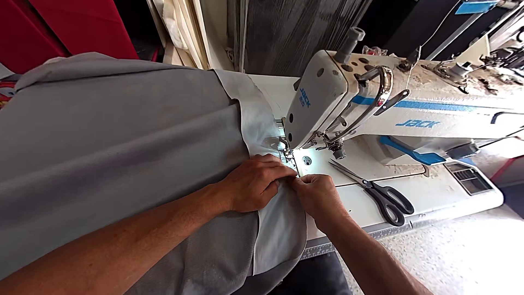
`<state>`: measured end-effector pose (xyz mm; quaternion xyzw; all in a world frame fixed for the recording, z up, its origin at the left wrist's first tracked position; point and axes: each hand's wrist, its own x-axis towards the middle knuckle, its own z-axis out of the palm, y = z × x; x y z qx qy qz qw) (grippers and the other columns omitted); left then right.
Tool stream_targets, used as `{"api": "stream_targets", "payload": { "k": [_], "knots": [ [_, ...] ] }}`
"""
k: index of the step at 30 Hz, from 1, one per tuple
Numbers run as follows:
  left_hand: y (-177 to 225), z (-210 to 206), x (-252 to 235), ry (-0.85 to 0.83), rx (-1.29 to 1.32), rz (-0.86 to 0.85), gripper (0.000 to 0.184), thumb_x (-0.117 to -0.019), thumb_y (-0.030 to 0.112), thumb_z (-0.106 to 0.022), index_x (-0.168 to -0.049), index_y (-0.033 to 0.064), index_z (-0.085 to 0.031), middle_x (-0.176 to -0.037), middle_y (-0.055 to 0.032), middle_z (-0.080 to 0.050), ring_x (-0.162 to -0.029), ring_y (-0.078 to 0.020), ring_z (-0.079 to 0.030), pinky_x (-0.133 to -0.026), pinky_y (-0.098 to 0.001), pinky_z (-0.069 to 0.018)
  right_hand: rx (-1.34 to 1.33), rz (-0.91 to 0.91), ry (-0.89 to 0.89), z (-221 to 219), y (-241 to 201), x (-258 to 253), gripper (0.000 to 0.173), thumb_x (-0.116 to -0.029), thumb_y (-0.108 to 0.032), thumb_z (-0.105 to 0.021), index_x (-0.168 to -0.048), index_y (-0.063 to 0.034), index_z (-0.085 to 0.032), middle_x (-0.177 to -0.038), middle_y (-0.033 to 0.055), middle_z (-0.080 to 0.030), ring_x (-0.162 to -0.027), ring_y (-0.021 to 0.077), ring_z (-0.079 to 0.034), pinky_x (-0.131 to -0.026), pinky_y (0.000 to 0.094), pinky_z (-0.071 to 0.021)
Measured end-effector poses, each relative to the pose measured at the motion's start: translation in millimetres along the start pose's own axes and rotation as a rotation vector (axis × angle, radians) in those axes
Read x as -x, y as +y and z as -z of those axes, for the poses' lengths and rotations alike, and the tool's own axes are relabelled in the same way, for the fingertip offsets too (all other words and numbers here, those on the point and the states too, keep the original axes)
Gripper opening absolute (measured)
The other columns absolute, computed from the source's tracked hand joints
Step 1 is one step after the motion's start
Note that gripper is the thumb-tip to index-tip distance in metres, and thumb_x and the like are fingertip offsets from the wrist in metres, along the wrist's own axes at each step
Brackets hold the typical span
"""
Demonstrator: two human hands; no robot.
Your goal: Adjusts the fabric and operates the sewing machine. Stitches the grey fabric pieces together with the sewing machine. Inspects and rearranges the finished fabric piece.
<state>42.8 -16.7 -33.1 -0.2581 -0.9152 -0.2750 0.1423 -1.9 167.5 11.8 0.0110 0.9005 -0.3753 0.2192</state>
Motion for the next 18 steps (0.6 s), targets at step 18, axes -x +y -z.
{"api": "stream_targets", "payload": {
  "k": [18],
  "knots": [
    [1.9, 2.8, -3.8, -0.098, -0.173, -0.075, 0.045, -0.0947, 0.015, -0.04, -0.122, 0.0188, -0.075, -0.135, 0.0063, -0.067, -0.133, -0.0163, -0.055, -0.106, -0.0383, -0.0456, -0.403, -0.193, -0.162, 4.0, 32.1, 48.0, 0.022, -0.0949, -0.022, -0.076, -0.081, -0.0059, -0.072, -0.071, 0.0067, -0.07, -0.063, 0.0147, -0.07, -0.058, 0.0304, -0.059]
  ]
}}
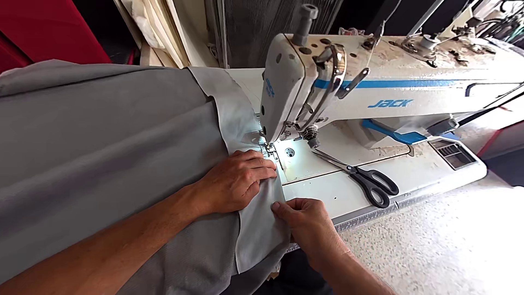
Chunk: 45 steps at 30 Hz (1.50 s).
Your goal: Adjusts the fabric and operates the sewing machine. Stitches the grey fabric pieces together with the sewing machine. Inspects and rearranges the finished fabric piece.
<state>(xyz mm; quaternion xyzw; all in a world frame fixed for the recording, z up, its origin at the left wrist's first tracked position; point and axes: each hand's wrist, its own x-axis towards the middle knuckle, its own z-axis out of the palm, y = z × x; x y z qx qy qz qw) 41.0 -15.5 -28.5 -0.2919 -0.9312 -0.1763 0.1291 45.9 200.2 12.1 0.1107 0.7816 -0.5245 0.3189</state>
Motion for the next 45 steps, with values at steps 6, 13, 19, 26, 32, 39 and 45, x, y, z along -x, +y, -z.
{"api": "stream_targets", "payload": {
  "k": [6, 13, 19, 26, 32, 39, 45],
  "knots": [
    [-0.9, -0.3, 0.6, 0.007, -0.027, -0.021, 0.045, -0.0946, 0.016, -0.04, -0.123, 0.0186, -0.075, -0.135, 0.0056, -0.067, -0.133, -0.016, -0.056, -0.107, -0.0378, -0.0458, 0.0, 0.008, 0.023, -0.5, 1.5, -1.2, 0.02, -0.0911, -0.023, -0.08, -0.079, -0.0082, -0.074, -0.067, 0.0041, -0.069, -0.058, 0.0117, -0.067, -0.054, 0.0282, -0.0554],
    [-2.3, -1.3, 1.3, 0.004, -0.029, -0.028, 0.045, -0.0957, 0.017, -0.04, -0.124, 0.0183, -0.074, -0.136, 0.0054, -0.067, -0.133, -0.0158, -0.056, -0.108, -0.0371, -0.0457, 0.029, 0.092, 0.092, -1.7, 9.6, -0.2, 0.019, -0.0896, -0.025, -0.081, -0.077, -0.0124, -0.075, -0.064, -0.0007, -0.067, -0.057, 0.0084, -0.064, -0.054, 0.0276, -0.0523],
    [-2.5, -0.7, 1.6, 0.008, -0.014, -0.014, 0.044, -0.0969, 0.017, -0.04, -0.124, 0.0182, -0.075, -0.137, 0.0057, -0.066, -0.134, -0.0145, -0.055, -0.109, -0.0365, -0.0457, 0.046, 0.149, 0.15, -5.7, 13.9, 0.5, 0.021, -0.0879, -0.027, -0.082, -0.073, -0.0148, -0.073, -0.06, -0.0043, -0.064, -0.054, 0.0058, -0.06, -0.053, 0.0275, -0.0487],
    [-4.4, -1.3, 2.3, 0.036, 0.0, -0.029, 0.042, -0.0988, 0.019, -0.041, -0.124, 0.0171, -0.075, -0.137, 0.0048, -0.066, -0.135, -0.0142, -0.055, -0.111, -0.037, -0.0452, 0.091, 0.157, 0.155, -6.6, 11.5, 0.9, 0.022, -0.0872, -0.029, -0.082, -0.072, -0.0159, -0.072, -0.058, -0.0054, -0.062, -0.053, 0.0054, -0.058, -0.053, 0.0282, -0.0473],
    [-4.3, -1.6, 3.1, 0.048, -0.006, -0.022, 0.042, -0.0989, 0.019, -0.041, -0.123, 0.0173, -0.075, -0.136, 0.0052, -0.067, -0.134, -0.014, -0.056, -0.11, -0.0364, -0.0457, 0.099, 0.169, 0.173, -7.5, 11.1, 1.4, 0.024, -0.0856, -0.03, -0.083, -0.069, -0.0164, -0.071, -0.056, -0.0056, -0.061, -0.052, 0.0054, -0.057, -0.052, 0.0283, -0.0462],
    [-2.6, -1.0, 4.3, 0.055, -0.008, -0.009, 0.041, -0.0972, 0.02, -0.043, -0.123, 0.0167, -0.074, -0.136, 0.0041, -0.067, -0.134, -0.0138, -0.056, -0.111, -0.0355, -0.046, 0.102, 0.167, 0.183, -8.4, 10.4, 1.1, 0.026, -0.0843, -0.03, -0.084, -0.068, -0.0171, -0.069, -0.055, -0.0055, -0.059, -0.051, 0.0063, -0.056, -0.051, 0.0295, -0.0454],
    [-1.1, -1.3, 4.3, 0.052, -0.043, -0.004, 0.042, -0.0976, 0.02, -0.042, -0.124, 0.0177, -0.074, -0.137, 0.0045, -0.067, -0.135, -0.0145, -0.056, -0.11, -0.0364, -0.0464, 0.09, 0.171, 0.181, -8.1, 11.6, 1.0, 0.025, -0.0845, -0.03, -0.084, -0.069, -0.0168, -0.069, -0.056, -0.0054, -0.06, -0.051, 0.0062, -0.056, -0.051, 0.0289, -0.0452]
  ]
}}
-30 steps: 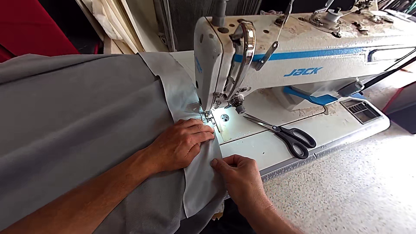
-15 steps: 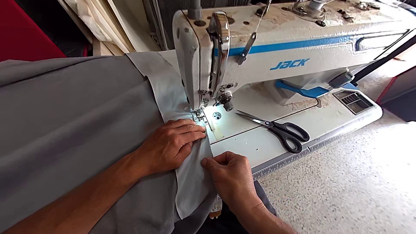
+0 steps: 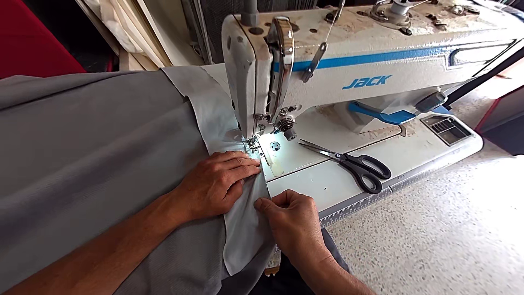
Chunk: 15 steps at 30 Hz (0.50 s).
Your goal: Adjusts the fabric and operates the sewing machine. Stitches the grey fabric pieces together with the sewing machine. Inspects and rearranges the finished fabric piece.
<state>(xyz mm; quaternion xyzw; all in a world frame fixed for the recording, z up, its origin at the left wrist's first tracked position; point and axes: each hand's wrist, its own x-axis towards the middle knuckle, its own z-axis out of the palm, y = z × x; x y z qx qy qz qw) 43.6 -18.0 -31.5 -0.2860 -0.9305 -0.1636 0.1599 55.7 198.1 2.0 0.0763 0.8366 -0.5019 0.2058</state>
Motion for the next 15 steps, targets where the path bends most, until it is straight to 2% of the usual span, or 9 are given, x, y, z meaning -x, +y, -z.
{"api": "stream_targets", "payload": {
  "k": [4, 13, 15],
  "knots": [
    [2.5, -0.3, -2.3, -0.02, -0.047, -0.024, 0.047, -0.095, 0.018, -0.041, -0.13, 0.0207, -0.071, -0.137, 0.0045, -0.067, -0.132, -0.0148, -0.057, -0.105, -0.0376, -0.0479, -0.009, -0.039, -0.039, 3.1, -0.4, -1.8, 0.025, -0.0854, -0.03, -0.084, -0.07, -0.0155, -0.07, -0.058, -0.004, -0.062, -0.054, 0.0074, -0.059, -0.053, 0.0297, -0.0477],
    [3.7, 0.9, -4.1, -0.053, -0.075, -0.04, 0.046, -0.094, 0.018, -0.041, -0.128, 0.0217, -0.073, -0.136, 0.0027, -0.067, -0.132, -0.0176, -0.057, -0.104, -0.0396, -0.0486, -0.065, -0.06, -0.083, 6.3, 0.3, -1.6, 0.022, -0.0861, -0.027, -0.084, -0.075, -0.0126, -0.072, -0.061, -0.0014, -0.065, -0.055, 0.0082, -0.061, -0.052, 0.0281, -0.0498],
    [5.3, 1.3, -4.3, -0.064, -0.092, -0.041, 0.047, -0.0941, 0.018, -0.041, -0.129, 0.0208, -0.073, -0.136, 0.0025, -0.067, -0.131, -0.0181, -0.057, -0.104, -0.0398, -0.0481, -0.109, -0.055, -0.09, 6.9, 4.0, 1.2, 0.018, -0.0884, -0.024, -0.081, -0.079, -0.0114, -0.073, -0.064, -0.0001, -0.067, -0.056, 0.0091, -0.064, -0.053, 0.0277, -0.0533]
  ]
}}
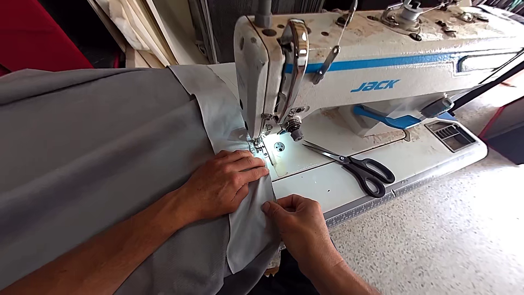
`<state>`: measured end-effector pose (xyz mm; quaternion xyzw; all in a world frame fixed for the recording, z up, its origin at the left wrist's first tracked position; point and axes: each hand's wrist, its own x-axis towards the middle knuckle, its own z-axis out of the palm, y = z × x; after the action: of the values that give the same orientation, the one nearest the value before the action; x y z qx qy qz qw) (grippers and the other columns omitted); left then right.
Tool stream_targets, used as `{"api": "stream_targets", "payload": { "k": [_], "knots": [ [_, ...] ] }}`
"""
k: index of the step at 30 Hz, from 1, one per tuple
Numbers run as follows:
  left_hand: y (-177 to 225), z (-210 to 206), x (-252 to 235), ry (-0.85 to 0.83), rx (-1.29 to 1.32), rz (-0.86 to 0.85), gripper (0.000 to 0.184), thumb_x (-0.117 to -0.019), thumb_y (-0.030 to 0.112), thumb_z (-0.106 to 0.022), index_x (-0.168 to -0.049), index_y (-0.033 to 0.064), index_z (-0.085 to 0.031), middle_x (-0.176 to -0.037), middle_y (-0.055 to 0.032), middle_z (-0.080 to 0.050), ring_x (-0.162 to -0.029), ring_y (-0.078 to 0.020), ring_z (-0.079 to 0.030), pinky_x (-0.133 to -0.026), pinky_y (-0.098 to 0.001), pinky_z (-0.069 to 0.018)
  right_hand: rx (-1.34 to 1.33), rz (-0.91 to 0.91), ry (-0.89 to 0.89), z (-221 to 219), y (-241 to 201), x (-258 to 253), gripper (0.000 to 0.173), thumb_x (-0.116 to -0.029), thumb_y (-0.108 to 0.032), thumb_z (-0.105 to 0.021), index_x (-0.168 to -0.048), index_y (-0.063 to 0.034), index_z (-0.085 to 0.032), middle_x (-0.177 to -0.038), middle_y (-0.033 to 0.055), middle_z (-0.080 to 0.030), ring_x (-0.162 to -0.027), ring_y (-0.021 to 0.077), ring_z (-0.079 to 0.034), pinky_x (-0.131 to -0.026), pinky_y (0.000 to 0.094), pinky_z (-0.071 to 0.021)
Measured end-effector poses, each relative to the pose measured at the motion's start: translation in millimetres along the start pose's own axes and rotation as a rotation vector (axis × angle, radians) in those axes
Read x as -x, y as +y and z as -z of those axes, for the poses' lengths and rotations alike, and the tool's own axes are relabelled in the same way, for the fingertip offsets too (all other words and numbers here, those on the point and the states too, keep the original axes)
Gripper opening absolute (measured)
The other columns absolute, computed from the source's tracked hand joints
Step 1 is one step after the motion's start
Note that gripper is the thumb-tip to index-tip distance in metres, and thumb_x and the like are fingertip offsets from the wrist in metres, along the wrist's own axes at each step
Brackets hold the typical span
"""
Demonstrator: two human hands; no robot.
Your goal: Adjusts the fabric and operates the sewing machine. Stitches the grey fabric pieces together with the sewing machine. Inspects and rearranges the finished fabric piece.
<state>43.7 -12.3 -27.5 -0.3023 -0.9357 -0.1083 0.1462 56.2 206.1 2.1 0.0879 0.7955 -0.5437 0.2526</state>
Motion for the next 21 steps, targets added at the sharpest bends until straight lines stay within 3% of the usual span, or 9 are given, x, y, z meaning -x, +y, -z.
{"api": "stream_targets", "payload": {
  "k": [2, 21],
  "knots": [
    [1.8, 0.3, 0.1, -0.01, -0.007, 0.006, 0.047, -0.0946, 0.018, -0.04, -0.13, 0.0208, -0.072, -0.137, 0.003, -0.066, -0.132, -0.0183, -0.057, -0.104, -0.0406, -0.0476, -0.058, 0.005, -0.008, 0.6, 3.1, 3.0, 0.015, -0.0911, -0.02, -0.078, -0.083, -0.0089, -0.072, -0.067, 0.0024, -0.07, -0.058, 0.0114, -0.068, -0.054, 0.0283, -0.0583],
    [9.4, 0.2, 0.2, -0.011, -0.052, 0.042, 0.047, -0.0939, 0.016, -0.042, -0.13, 0.0189, -0.072, -0.138, 0.002, -0.066, -0.131, -0.0208, -0.058, -0.102, -0.0407, -0.0487, -0.088, 0.023, -0.021, 3.4, 2.7, 3.7, 0.012, -0.094, -0.016, -0.074, -0.084, -0.0086, -0.072, -0.066, 0.0018, -0.07, -0.057, 0.01, -0.067, -0.052, 0.0254, -0.0554]
  ]
}}
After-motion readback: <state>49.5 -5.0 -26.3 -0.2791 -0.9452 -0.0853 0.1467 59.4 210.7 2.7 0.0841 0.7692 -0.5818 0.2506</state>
